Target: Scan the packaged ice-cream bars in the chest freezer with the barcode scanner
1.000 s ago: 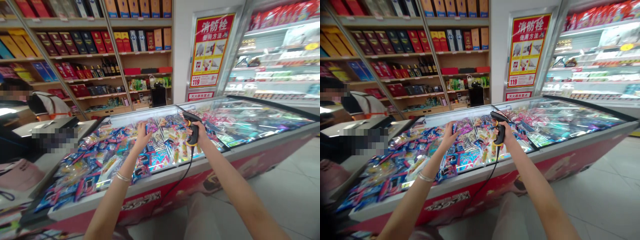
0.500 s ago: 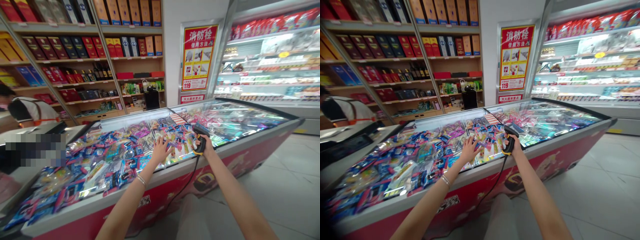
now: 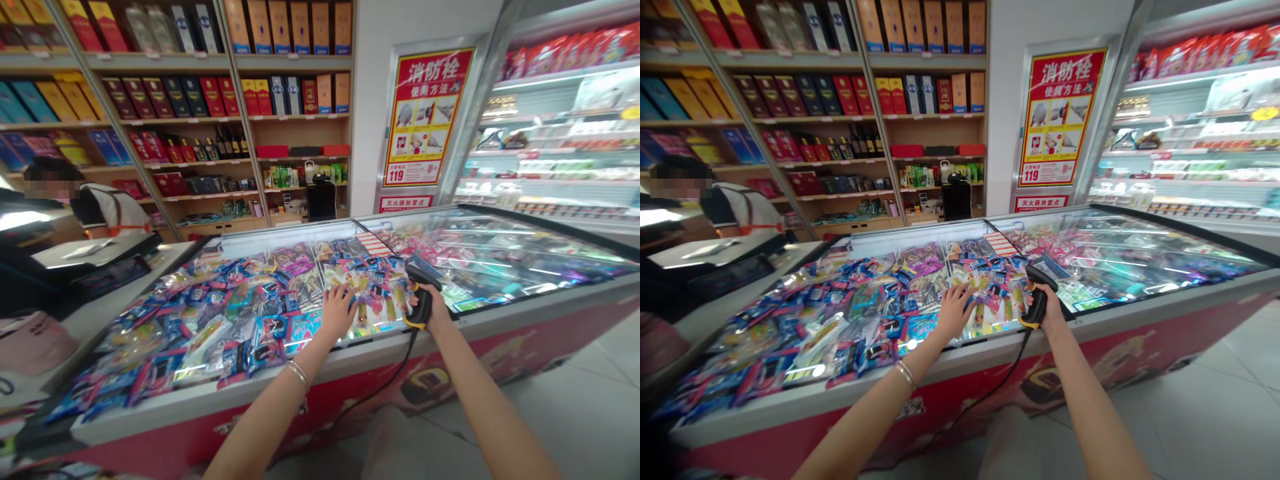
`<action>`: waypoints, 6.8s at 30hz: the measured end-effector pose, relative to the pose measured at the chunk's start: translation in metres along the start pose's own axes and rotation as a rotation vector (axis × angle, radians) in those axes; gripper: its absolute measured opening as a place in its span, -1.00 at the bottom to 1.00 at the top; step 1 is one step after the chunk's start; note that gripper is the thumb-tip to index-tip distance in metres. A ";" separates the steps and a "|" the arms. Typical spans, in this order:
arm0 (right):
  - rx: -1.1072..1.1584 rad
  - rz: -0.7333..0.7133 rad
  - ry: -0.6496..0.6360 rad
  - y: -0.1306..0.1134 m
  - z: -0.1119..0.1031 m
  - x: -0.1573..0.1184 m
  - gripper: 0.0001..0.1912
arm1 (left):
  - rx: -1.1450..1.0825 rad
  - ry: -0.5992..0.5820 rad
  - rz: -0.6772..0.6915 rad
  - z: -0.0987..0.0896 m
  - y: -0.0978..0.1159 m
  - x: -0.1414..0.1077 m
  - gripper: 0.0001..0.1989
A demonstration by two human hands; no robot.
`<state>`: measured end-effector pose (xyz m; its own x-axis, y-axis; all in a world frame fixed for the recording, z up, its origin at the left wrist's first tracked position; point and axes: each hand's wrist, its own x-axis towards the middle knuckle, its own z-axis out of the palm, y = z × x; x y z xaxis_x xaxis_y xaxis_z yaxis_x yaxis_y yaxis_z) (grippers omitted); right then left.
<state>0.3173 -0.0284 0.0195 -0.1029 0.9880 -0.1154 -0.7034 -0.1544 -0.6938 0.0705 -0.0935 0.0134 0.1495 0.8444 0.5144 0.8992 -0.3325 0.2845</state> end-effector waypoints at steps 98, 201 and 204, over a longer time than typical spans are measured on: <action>-0.378 0.525 -0.875 0.206 0.236 -0.023 -0.67 | -0.504 0.434 -0.608 -0.136 -0.246 -0.043 -0.39; -0.410 0.632 -0.787 0.207 0.238 -0.023 -0.67 | 0.263 -0.010 -0.838 -0.171 -0.249 -0.052 -0.62; -0.402 0.633 -0.779 0.207 0.238 -0.025 -0.69 | 0.085 0.151 -0.792 -0.163 -0.245 -0.049 -0.67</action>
<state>0.0072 -0.0824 0.0479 -0.8853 0.4404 -0.1496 -0.0975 -0.4903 -0.8661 -0.2239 -0.1222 0.0501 -0.5963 0.7480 0.2915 0.7439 0.3783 0.5509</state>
